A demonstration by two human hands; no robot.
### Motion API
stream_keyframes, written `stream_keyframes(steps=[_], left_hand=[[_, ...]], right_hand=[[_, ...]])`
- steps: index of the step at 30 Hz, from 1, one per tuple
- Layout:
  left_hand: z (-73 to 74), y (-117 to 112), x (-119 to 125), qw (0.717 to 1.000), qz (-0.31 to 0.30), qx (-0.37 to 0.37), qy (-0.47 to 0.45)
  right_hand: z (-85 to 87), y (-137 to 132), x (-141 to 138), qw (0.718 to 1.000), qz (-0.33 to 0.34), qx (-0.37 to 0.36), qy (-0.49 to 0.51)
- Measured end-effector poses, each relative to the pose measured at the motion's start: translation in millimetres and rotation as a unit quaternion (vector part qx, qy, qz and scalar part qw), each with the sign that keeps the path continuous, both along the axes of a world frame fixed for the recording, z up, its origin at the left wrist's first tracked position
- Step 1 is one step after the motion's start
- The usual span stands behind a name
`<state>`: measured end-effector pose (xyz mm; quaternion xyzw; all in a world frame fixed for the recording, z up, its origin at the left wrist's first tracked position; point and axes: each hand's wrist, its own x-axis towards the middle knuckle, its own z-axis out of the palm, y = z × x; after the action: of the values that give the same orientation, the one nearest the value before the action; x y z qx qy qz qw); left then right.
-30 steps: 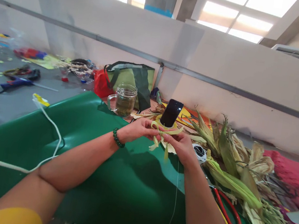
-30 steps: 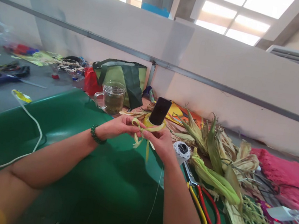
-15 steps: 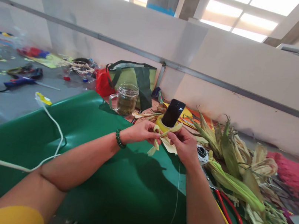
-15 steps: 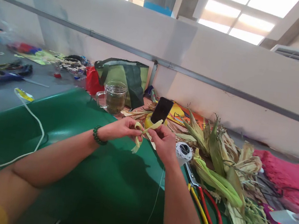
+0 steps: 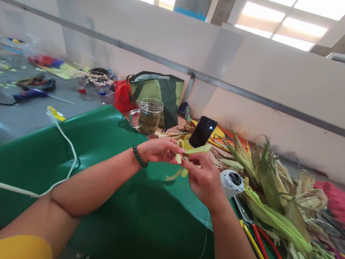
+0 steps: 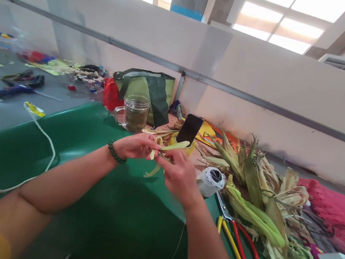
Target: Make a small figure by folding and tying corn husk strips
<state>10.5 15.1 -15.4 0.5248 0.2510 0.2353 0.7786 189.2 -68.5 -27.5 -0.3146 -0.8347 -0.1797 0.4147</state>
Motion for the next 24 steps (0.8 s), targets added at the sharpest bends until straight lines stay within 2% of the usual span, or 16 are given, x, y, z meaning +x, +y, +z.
stream_keyframes(steps=[4,7,10,13,15,17,20,22,24], left_hand=[[0.4,2,-1,0.999,-0.045,0.029,0.003],[1.1,2,-1,0.997,-0.06,0.045,0.029],[1.4,1,-1,0.997,-0.026,0.067,0.039],[1.5,-1,0,0.994,0.01,0.1,0.041],[0.7,-3,2,0.99,0.017,0.133,0.05],[-1.1,-7,5,0.983,0.017,0.172,0.066],[-5.4,-11,10,0.97,0.026,0.221,0.093],[-8.2,-13,12,0.963,0.031,0.245,0.109],[-10.0,-13,14,0.955,0.036,0.266,0.124]], right_hand=[[-4.1,-1,-9,0.987,-0.076,0.072,-0.119],[-5.8,-1,-10,0.988,-0.059,0.077,-0.123],[-7.3,1,-7,0.997,-0.013,0.05,-0.05],[-10.7,5,-3,0.998,0.031,-0.015,0.06],[-13.9,8,-2,0.99,0.033,-0.067,0.117],[-16.4,10,-1,0.98,0.003,-0.117,0.163],[-15.0,9,-2,0.939,-0.052,-0.228,0.252],[-10.2,8,-4,0.882,-0.051,-0.342,0.319],[-4.2,6,-4,0.821,-0.017,-0.436,0.368]])
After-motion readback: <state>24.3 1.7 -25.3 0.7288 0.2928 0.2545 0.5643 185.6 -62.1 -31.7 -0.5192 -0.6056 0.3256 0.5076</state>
